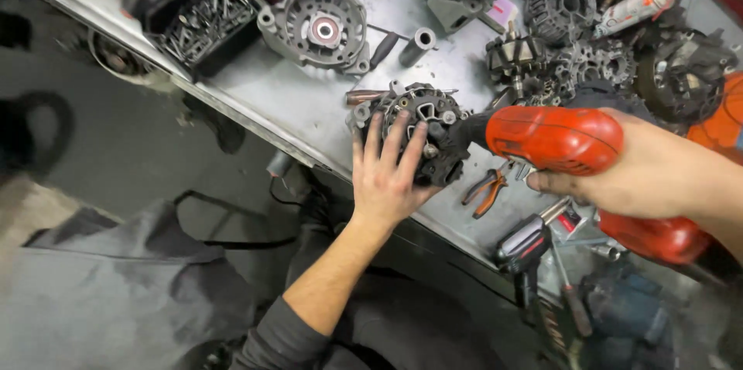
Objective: The person assembles a mechanical component by inserting screws into a metal housing and tightening them with a cordless drill. They then sort through a container of screws, picking them up and placing them back into the container.
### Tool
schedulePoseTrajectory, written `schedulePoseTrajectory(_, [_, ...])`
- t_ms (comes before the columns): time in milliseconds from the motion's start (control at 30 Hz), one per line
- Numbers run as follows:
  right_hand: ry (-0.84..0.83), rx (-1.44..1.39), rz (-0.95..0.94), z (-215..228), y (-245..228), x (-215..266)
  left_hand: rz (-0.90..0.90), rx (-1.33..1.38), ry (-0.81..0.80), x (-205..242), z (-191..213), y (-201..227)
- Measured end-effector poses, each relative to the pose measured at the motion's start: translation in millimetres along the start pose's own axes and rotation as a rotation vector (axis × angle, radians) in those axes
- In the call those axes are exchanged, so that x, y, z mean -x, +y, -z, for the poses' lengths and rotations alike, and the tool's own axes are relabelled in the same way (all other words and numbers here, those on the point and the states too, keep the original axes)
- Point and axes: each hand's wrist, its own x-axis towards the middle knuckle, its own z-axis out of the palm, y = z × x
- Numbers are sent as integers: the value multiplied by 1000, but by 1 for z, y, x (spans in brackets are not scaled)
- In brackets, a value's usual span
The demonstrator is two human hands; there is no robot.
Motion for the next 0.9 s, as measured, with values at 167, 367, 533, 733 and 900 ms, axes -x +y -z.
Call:
schedulePoseTrajectory(167, [220,-633,176,-52,61,-5,6,-28,-49,-9,15,3])
schedulePoseTrajectory(367, [802,-1391,480,-112,84,-53,121,147,-55,32,67,-2])
schedulePoseTrajectory(533, [1051,-1373,492,-156,99,-169,364,222,-176,112,99,-15])
schedulePoseTrajectory(733, [1285,-1276,608,-151,62,-250,616,316,-269,149,129,-18])
schedulePoseTrajectory(900, [1191,-1444,522,-178,62,-285,723,337,-224,133,121,-40])
